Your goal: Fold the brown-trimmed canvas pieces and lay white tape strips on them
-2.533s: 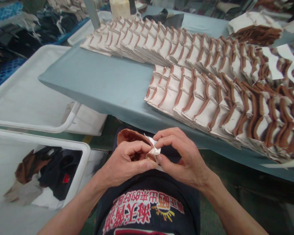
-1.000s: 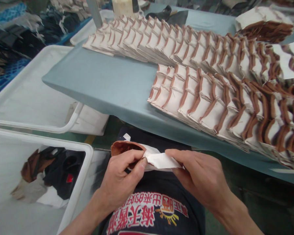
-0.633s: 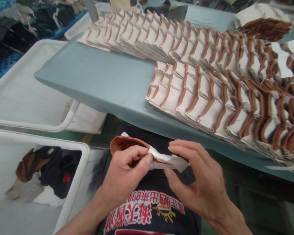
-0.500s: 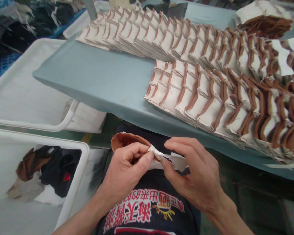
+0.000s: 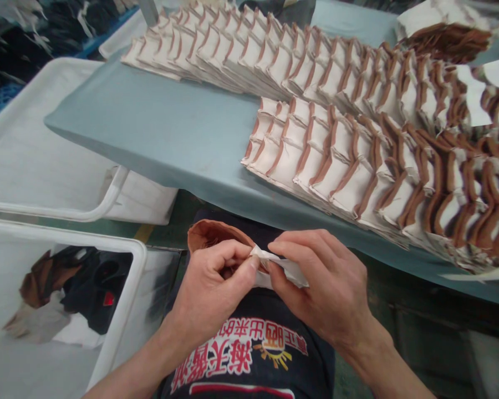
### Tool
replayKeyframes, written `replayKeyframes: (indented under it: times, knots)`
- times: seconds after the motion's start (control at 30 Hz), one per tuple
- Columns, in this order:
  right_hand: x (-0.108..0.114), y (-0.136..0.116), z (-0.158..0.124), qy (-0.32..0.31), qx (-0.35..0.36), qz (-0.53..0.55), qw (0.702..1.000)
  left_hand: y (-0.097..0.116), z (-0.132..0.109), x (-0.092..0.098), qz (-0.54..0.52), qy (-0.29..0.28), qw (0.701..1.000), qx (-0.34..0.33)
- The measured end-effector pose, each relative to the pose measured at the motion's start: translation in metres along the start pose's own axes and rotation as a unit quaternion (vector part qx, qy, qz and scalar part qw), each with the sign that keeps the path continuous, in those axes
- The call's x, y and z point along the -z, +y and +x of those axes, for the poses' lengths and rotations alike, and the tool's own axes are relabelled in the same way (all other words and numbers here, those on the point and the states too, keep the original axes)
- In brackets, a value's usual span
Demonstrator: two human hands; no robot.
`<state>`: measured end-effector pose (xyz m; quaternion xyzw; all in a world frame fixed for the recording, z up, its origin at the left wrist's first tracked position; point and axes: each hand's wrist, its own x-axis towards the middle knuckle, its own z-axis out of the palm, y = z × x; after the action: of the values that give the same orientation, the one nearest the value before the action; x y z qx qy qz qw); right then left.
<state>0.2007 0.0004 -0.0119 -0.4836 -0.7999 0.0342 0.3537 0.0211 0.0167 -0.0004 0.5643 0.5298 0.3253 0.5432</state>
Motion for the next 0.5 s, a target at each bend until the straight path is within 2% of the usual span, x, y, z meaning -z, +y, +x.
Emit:
replayKeyframes:
  times: [0.27,0.5]
  knots:
    - [0.002,0.0,0.0,-0.002,0.001,-0.01,1.0,-0.0017,-0.0026,-0.0035,0.034,0.012,0.999,-0.004]
    - [0.002,0.0019,-0.0012,-0.011,-0.009,-0.001,1.0,0.0006,-0.0012,-0.0021,0.036,-0.005,0.999,-0.009]
